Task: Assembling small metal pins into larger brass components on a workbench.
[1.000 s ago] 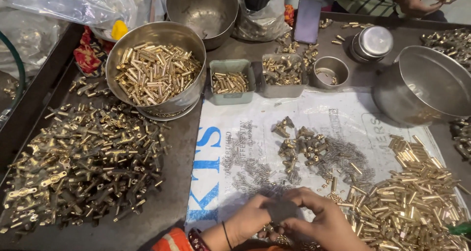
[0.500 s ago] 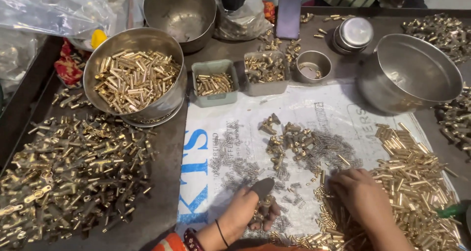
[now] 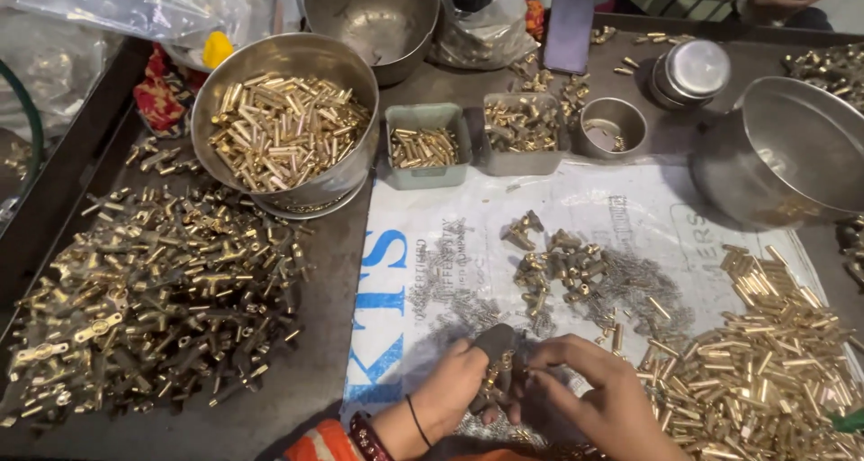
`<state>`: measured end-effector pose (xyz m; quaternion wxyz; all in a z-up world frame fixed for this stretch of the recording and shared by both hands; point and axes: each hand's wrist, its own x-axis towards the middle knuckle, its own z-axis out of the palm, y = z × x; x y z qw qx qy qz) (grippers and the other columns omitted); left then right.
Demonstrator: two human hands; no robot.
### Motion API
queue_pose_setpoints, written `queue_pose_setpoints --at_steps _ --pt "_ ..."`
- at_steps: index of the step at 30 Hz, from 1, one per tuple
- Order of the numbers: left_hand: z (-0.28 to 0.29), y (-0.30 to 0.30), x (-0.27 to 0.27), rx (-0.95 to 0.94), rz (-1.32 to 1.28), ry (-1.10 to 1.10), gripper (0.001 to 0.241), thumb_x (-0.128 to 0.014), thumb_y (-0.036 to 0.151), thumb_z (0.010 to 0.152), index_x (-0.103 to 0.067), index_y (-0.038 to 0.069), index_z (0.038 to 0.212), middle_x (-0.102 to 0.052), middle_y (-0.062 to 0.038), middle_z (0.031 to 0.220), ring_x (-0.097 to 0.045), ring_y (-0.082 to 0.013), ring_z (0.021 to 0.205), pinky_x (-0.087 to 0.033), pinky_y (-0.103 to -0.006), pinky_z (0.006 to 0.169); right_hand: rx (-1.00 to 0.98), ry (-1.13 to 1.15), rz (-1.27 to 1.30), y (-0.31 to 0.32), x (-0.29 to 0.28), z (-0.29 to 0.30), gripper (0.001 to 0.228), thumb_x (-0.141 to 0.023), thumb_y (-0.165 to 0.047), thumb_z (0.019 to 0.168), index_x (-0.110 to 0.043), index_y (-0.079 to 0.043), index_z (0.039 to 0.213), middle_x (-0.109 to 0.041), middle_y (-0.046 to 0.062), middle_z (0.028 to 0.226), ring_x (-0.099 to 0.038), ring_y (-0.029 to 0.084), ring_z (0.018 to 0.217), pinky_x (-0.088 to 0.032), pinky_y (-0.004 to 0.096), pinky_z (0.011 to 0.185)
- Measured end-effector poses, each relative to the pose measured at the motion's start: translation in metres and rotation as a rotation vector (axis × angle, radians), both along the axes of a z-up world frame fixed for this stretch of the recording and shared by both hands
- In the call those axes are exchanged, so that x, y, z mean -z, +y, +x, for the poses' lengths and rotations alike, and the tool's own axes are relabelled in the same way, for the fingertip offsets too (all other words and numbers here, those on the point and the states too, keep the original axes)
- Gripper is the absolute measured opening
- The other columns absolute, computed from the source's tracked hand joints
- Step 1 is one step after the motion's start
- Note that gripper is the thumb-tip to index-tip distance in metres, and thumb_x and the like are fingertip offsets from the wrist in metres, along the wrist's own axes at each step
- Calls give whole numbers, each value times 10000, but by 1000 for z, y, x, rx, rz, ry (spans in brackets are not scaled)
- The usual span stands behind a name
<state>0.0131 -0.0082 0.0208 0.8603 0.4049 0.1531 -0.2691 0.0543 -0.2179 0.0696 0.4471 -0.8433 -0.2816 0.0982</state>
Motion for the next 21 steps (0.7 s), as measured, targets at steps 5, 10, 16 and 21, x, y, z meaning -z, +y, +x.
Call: queue_pose_setpoints --at_steps 5,10,16,21 --pt "-3 3 12 41 -113 12 345 -418 256 1093 -615 -25 1134 -705 -147 805 -721 -275 585 -467 -325 373 12 -35 -38 9 8 -5 200 -787 -88 792 -765 -74 990 -763 62 1073 -721 205 1013 -607 315 849" --pt "0 1 10 21 -167 29 326 -431 249 1084 -597 -21 1158 -714 -159 814 -725 -301 583 -504 -353 382 -16 -57 -36 8 13 -5 192 -778 -74 807 -762 -73 998 -723 66 1083 -706 212 1006 -593 326 842" --pt "-3 -9 50 27 -28 -86 326 -475 189 1063 -654 -51 1192 -725 -153 888 -714 -249 660 -558 -382 451 25 -7 -85 12 9 -8 151 -798 -91 779 -753 -66 920 -729 51 1030 -707 211 999 -593 327 854" --pt "-7 -9 5 66 8 -6 375 -470 334 1039 -665 28 1128 -731 -81 849 -704 -170 607 -492 -264 420 -11 491 -103 7 -5 6 115 -795 -135 832 -738 -36 845 -717 89 956 -748 221 887 -647 345 800"
